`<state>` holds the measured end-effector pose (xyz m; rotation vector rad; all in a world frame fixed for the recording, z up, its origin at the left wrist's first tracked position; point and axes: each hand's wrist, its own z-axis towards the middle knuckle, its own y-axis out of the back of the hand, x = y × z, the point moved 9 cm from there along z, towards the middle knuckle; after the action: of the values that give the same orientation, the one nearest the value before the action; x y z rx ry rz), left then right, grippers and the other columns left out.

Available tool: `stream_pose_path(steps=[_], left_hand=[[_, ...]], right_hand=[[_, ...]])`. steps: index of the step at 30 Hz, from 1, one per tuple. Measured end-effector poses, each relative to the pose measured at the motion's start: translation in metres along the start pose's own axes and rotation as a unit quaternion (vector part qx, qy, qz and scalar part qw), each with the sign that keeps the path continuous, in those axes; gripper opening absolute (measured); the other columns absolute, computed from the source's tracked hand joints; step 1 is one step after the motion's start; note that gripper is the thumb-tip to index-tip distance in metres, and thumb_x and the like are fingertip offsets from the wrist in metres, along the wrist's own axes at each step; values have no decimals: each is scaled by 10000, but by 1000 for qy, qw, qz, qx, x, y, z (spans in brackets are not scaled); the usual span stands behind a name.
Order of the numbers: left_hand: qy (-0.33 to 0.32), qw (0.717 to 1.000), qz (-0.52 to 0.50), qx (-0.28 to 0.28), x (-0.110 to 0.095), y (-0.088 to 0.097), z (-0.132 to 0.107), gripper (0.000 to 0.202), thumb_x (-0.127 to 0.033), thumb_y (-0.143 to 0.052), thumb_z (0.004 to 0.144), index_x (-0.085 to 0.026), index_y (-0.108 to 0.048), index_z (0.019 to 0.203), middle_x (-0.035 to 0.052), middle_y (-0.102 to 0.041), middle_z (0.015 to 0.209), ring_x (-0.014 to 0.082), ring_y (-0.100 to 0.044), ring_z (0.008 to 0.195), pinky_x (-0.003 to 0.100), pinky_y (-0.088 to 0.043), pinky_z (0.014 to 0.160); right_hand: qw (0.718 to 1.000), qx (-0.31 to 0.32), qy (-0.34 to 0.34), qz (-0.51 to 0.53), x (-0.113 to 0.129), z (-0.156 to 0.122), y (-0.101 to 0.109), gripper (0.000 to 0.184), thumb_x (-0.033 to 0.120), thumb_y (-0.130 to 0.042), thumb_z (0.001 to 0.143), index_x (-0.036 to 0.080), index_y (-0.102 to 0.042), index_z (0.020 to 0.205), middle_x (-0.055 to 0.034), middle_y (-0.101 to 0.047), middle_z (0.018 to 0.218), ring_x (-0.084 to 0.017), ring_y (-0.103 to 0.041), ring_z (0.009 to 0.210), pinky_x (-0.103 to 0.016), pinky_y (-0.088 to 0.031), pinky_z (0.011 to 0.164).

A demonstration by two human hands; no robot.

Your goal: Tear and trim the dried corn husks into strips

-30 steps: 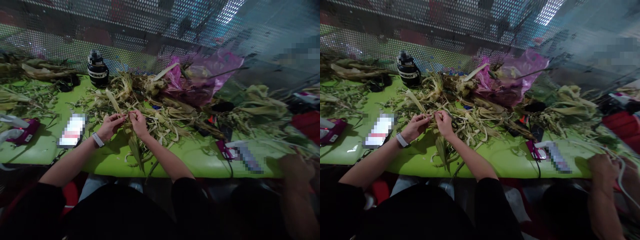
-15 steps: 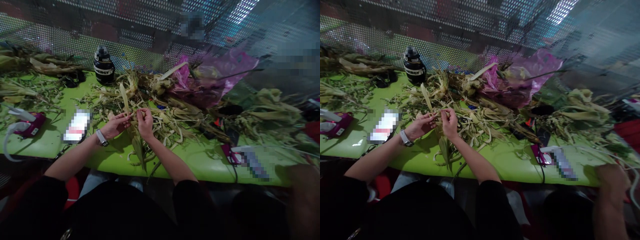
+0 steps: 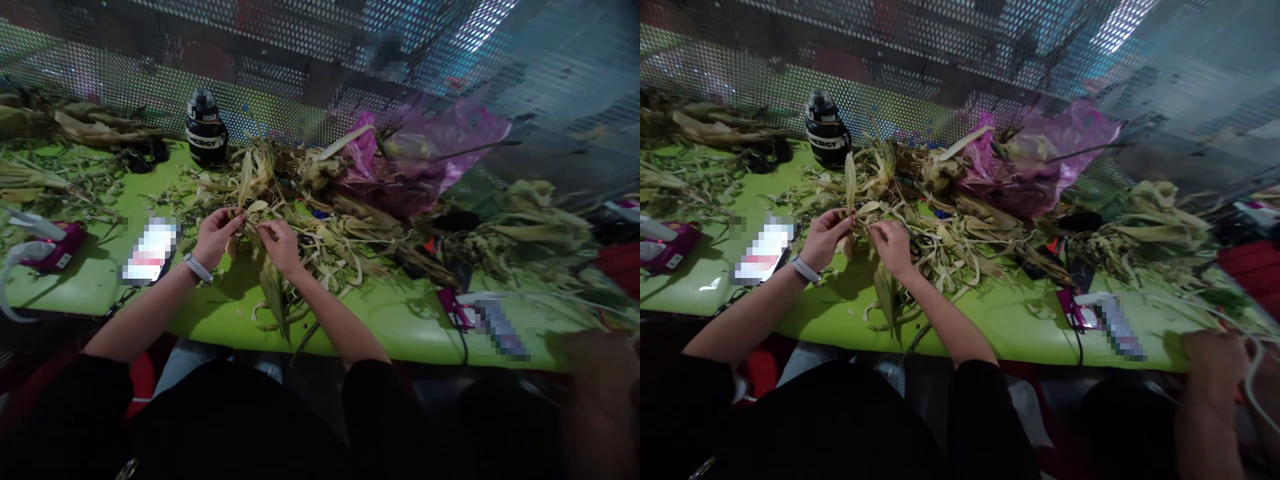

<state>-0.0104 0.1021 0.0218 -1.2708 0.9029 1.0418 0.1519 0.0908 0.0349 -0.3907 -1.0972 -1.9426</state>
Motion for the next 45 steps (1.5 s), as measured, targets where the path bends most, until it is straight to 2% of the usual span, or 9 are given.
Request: stream_pose_path(steps=[4,9,15,19,25,29,33,40,45], left_hand=[[-68,989,130,-28,-11,8,1,304,-321,-736,745,-175,-707,1011,27,-671,895,132,-581,767,272,-471,729],[-155,940,301,49,-24,-7,-3,251,-264,-657,814,-180,-757,1028,46,-589,864,181,-562,850,326,-470,817],[-171,924,315,133,-22,-26,-10,206,-227,-644,831,-213,-772,991,72,-550,997,200,-551,980,352,-489,891],[-156,929,301,147,-23,-28,-11,216,-234,-630,832,-206,-774,991,83,-558,1073,207,-556,1035,366,-485,936],[-94,954,243,151,-11,-24,-8,290,-356,-745,759,-179,-765,987,70,-644,1011,196,-607,935,325,-504,832],[0,979,142,149,3,-22,-3,446,-342,-813,689,-156,-695,1077,25,-670,836,145,-627,785,282,-506,746],[56,995,52,60,5,-5,3,481,-269,-880,582,-163,-606,963,-19,-658,758,104,-624,689,231,-491,668],[88,996,-30,8,14,8,9,484,-245,-927,478,-151,-552,770,-47,-598,660,94,-629,668,207,-470,637],[104,994,-13,15,19,6,7,494,-264,-950,432,-140,-574,727,-23,-632,685,106,-637,695,227,-474,670]], right_hand=[[966,12,160,-203,34,-10,-2,266,333,-481,989,226,-722,952,-70,-676,872,-191,-597,889,-371,-447,926],[941,26,252,-225,52,-16,0,249,277,-457,991,264,-694,1065,-75,-693,1112,-195,-599,1110,-418,-382,1097],[972,-19,148,-179,30,3,19,340,376,-379,1019,204,-666,962,-90,-725,943,-193,-645,928,-397,-451,991],[993,-36,54,-96,13,8,22,429,512,-339,1009,194,-624,963,-79,-710,900,-175,-627,805,-311,-478,784],[999,-24,-19,21,11,6,21,406,564,-395,971,199,-567,927,-44,-669,861,-157,-623,776,-293,-479,771],[985,-12,-120,123,-5,6,17,393,601,-511,900,214,-544,960,-17,-628,817,-136,-579,640,-305,-508,680],[923,46,-233,303,-24,9,6,582,656,-633,786,230,-482,1153,1,-602,754,-151,-586,586,-283,-494,502],[901,57,-151,403,-8,21,23,566,615,-700,746,270,-550,1170,-9,-659,984,-106,-610,664,-291,-578,682],[927,16,-121,355,-1,18,24,418,562,-774,694,218,-642,889,-22,-642,912,-129,-597,751,-297,-555,728]])
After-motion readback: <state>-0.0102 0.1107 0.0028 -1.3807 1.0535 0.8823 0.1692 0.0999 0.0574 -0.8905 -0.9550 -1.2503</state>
